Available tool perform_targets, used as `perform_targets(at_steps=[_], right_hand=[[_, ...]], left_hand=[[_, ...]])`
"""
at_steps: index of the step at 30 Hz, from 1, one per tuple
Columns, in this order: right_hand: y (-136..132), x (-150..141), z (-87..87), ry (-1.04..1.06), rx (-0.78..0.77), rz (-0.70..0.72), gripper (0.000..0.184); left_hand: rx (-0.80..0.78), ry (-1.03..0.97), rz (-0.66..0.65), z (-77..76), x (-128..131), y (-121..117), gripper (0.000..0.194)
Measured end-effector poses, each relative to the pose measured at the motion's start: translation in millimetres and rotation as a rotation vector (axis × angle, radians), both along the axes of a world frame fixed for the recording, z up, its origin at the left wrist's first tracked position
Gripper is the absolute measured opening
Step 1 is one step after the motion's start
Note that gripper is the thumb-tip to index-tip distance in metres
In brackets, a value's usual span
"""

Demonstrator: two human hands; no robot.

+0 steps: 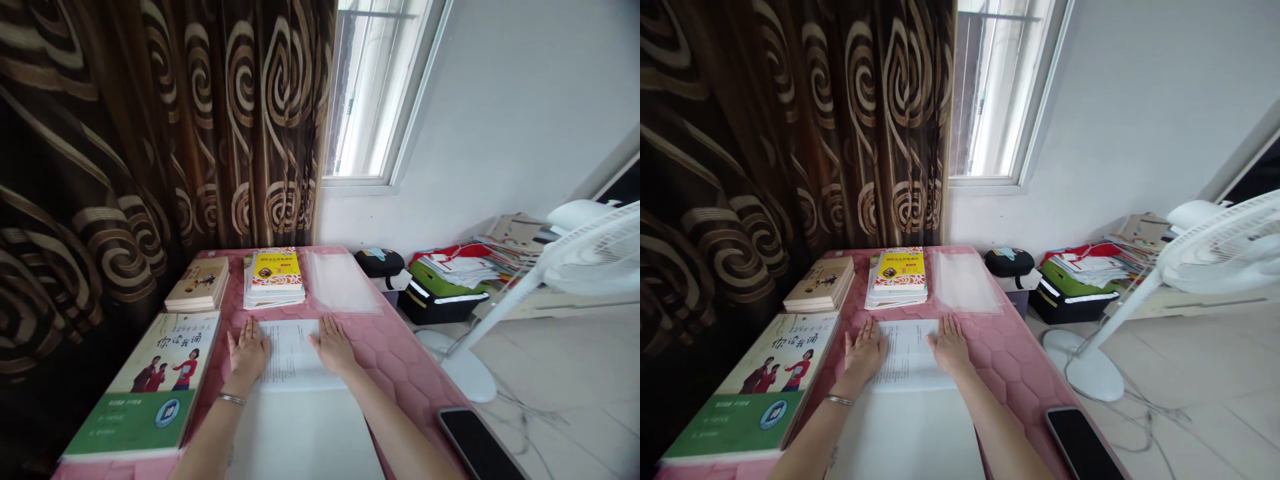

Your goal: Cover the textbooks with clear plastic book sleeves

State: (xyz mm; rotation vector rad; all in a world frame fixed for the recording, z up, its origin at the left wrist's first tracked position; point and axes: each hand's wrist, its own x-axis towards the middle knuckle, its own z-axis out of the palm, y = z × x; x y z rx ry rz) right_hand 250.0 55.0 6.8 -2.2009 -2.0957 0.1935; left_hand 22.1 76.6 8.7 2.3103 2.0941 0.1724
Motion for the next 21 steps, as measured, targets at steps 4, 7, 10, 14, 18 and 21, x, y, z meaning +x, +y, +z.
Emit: perform_targets(at_steps=[4,7,10,14,18,21], right_hand=[[0,-4,-0.6,-0.024,-0.022,0.006,0.071],[0,-3,-1.0,-0.052,-0.022,0.008,0.071],[0,0,1.3,-0.072,-0.023,0.018,0.07],[-5,-9,7.0,-0.069,-0.028,-0.003,0.067],[-23,-43,2.8,0.009,0.063,0.091,0.061],[-38,-62,-5.9,0.069,0.063,0.186,0.056]], left_hand=[[0.018,0.079,0.081,3.5,8,-6,0.057],[-0.025,0.115,0.061,2.9,30,-21,0.057],[-0.1,0.048,-0.129,-2.2,52,-45,0.06],[-0.161,-0.067,-0.284,-1.0,59,-74,0.061],[-0.203,-0.091,-0.308,10.9,54,-83,0.061],[-0.207,-0.083,-0.343,12.1,55,-81,0.064]])
